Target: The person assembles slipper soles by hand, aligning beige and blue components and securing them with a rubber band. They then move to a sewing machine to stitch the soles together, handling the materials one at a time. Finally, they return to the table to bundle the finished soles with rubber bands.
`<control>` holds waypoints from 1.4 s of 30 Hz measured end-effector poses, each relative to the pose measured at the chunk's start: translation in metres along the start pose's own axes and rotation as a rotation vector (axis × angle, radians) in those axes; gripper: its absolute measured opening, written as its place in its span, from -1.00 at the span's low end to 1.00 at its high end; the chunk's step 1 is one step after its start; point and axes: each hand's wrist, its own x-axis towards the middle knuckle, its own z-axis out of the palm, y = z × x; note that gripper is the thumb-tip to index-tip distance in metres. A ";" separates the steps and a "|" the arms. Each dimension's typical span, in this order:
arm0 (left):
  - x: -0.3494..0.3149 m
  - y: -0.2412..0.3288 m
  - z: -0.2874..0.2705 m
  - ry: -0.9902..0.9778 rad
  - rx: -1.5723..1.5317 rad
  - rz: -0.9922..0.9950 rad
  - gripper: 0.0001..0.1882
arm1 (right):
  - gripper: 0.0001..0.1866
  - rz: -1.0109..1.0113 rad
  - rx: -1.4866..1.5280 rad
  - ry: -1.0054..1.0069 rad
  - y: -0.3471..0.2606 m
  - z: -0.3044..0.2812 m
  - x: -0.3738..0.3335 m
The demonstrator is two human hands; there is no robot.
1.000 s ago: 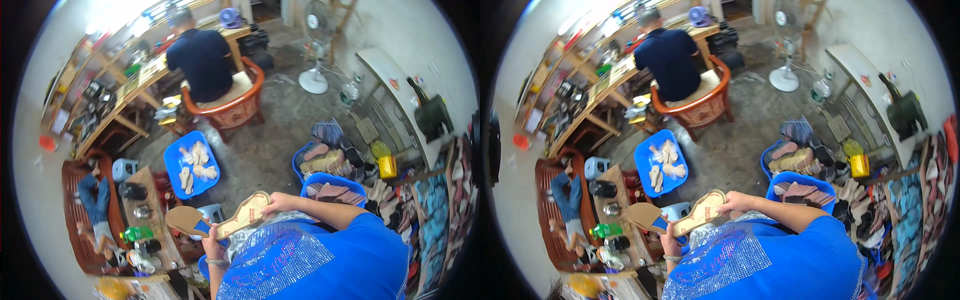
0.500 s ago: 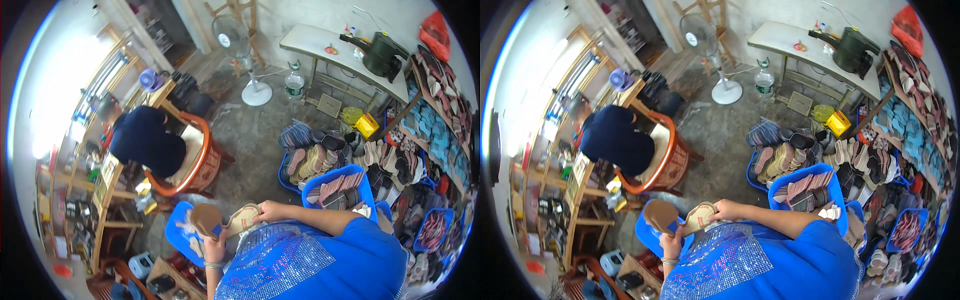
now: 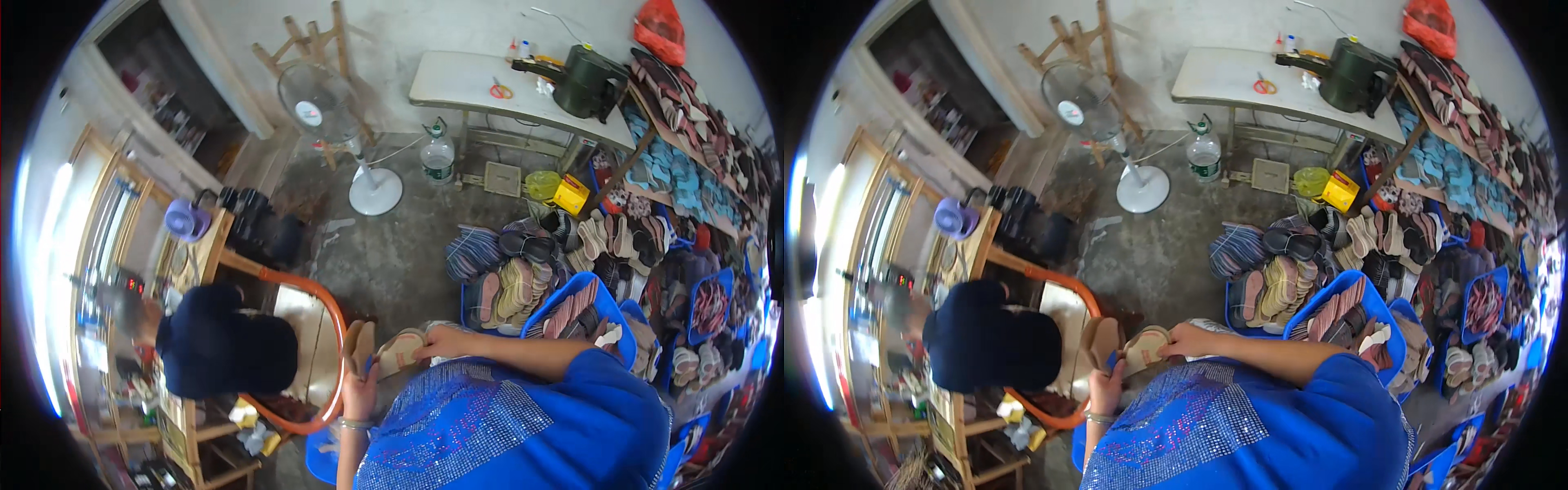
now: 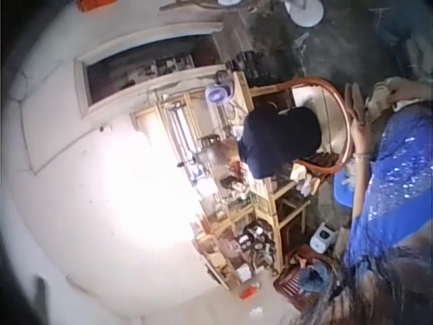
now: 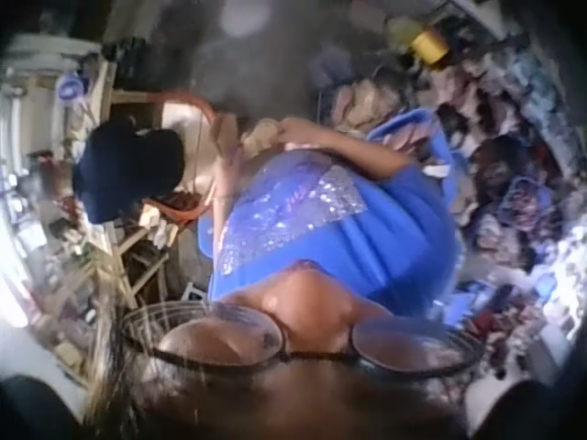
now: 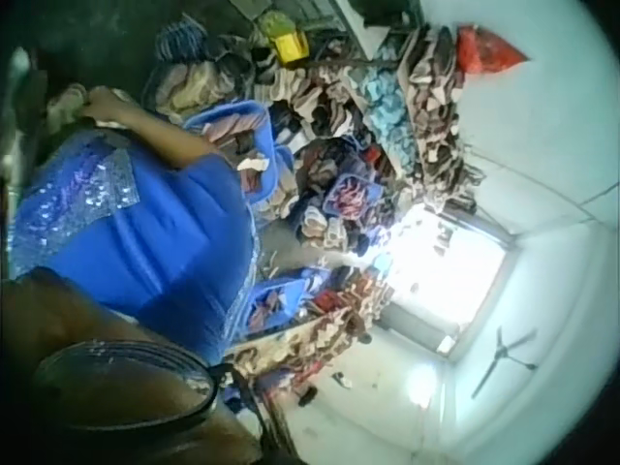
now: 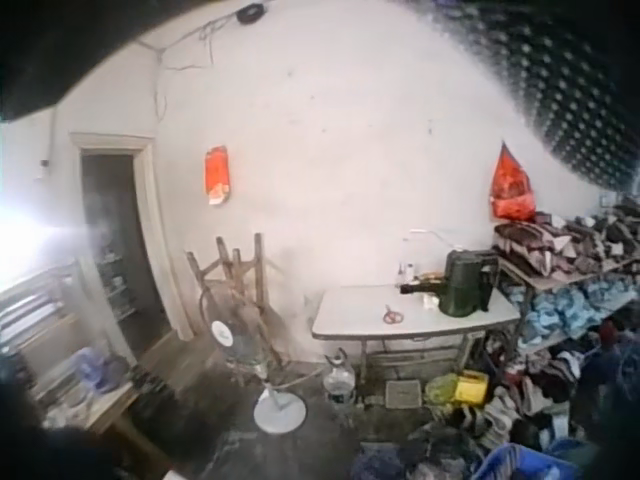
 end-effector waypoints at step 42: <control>0.909 0.447 0.428 -1.436 0.187 0.785 -0.55 | -0.69 0.284 0.848 1.396 0.076 -0.705 0.182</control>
